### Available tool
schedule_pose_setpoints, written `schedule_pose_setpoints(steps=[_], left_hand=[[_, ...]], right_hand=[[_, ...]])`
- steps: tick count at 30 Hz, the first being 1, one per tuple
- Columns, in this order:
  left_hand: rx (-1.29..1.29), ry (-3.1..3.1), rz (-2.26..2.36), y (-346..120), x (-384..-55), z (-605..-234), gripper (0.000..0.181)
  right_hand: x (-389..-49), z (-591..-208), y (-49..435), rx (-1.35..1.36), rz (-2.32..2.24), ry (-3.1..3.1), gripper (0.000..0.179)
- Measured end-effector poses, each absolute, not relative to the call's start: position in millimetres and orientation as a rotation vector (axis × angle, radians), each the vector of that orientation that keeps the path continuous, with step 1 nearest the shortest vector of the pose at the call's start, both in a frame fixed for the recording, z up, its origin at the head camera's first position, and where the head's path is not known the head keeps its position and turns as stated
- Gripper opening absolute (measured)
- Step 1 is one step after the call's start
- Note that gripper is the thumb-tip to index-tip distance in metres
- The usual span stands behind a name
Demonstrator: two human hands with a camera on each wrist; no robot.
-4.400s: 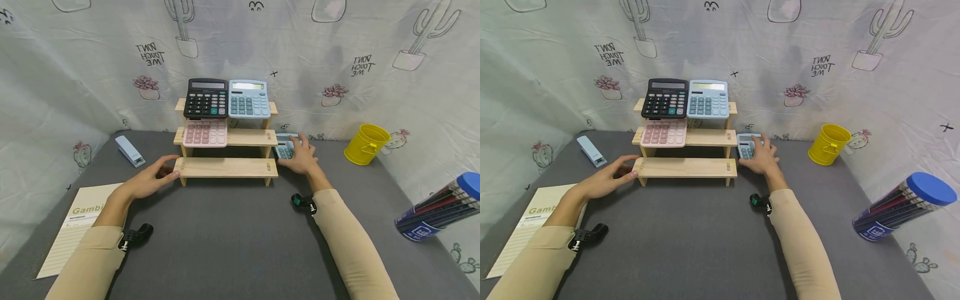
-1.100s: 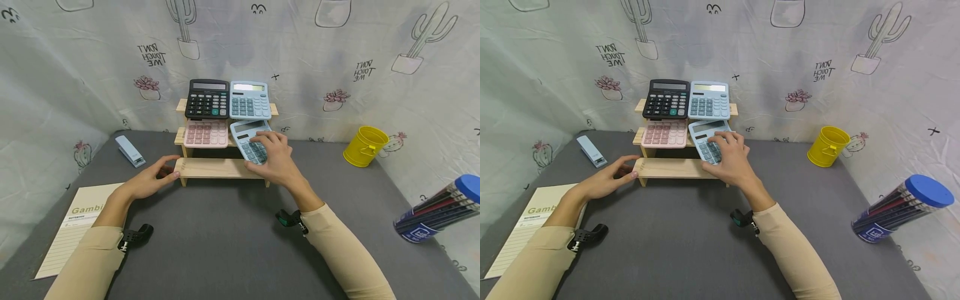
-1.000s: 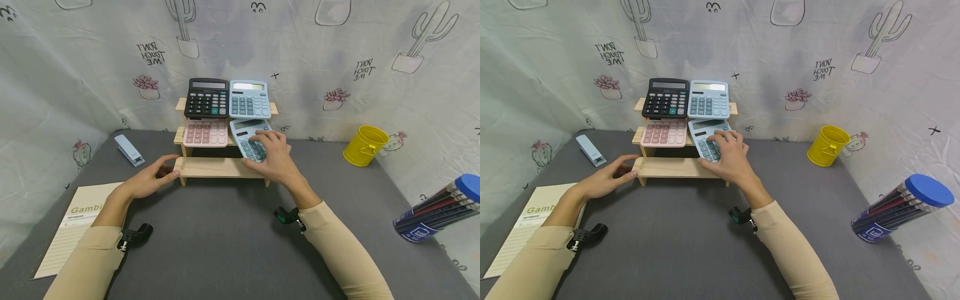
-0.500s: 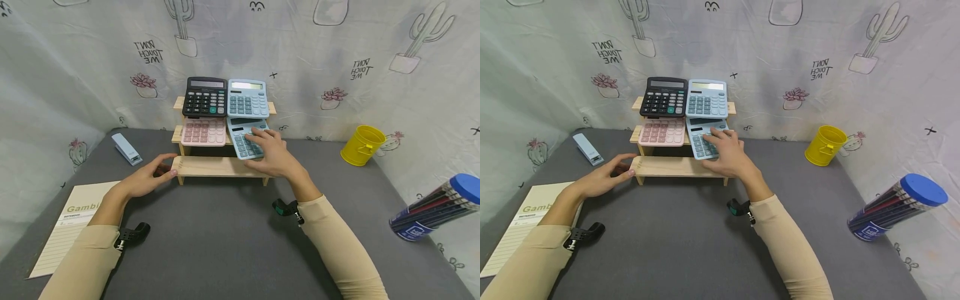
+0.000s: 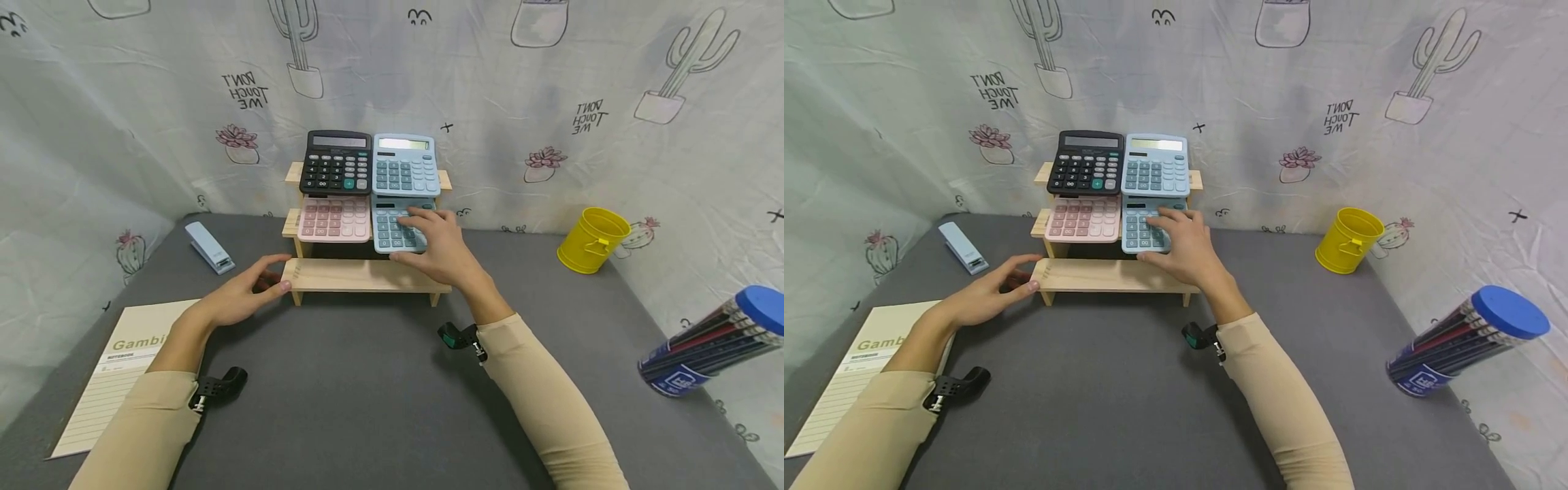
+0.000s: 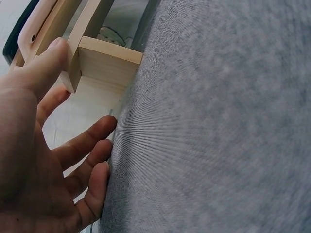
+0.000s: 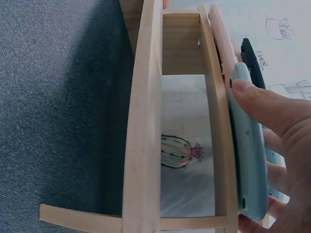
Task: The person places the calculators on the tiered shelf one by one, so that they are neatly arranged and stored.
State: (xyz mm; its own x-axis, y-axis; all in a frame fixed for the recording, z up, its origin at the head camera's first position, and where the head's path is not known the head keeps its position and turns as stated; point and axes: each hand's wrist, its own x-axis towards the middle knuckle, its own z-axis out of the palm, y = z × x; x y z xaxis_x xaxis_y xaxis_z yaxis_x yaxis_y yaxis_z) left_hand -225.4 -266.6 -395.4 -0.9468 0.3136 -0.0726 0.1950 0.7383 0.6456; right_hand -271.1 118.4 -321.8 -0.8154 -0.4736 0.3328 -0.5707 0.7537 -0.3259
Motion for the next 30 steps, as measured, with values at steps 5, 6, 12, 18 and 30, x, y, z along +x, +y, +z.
schedule_pose_setpoints(steps=[5, 6, 12, 18, 30], left_hand=[[0.407, 2.766, 0.996, -266, -227, -393, 0.074], [0.41, 2.767, 0.997, -265, -227, -393, 0.074], [0.407, 2.761, 0.998, -264, -227, -396, 0.074], [0.408, 2.759, 1.003, -265, -228, -395, 0.074], [0.372, 2.718, 1.052, -278, -219, -385, 0.077]], right_hand=[[-278, -321, 116, 0.804, 0.635, -2.687, 0.068], [-279, -321, 115, 0.801, 0.633, -2.682, 0.068], [-280, -321, 114, 0.763, 0.643, -2.707, 0.07], [-282, -322, 114, 0.747, 0.664, -2.711, 0.068], [-271, -331, 127, 0.875, 0.673, -2.667, 0.058]])
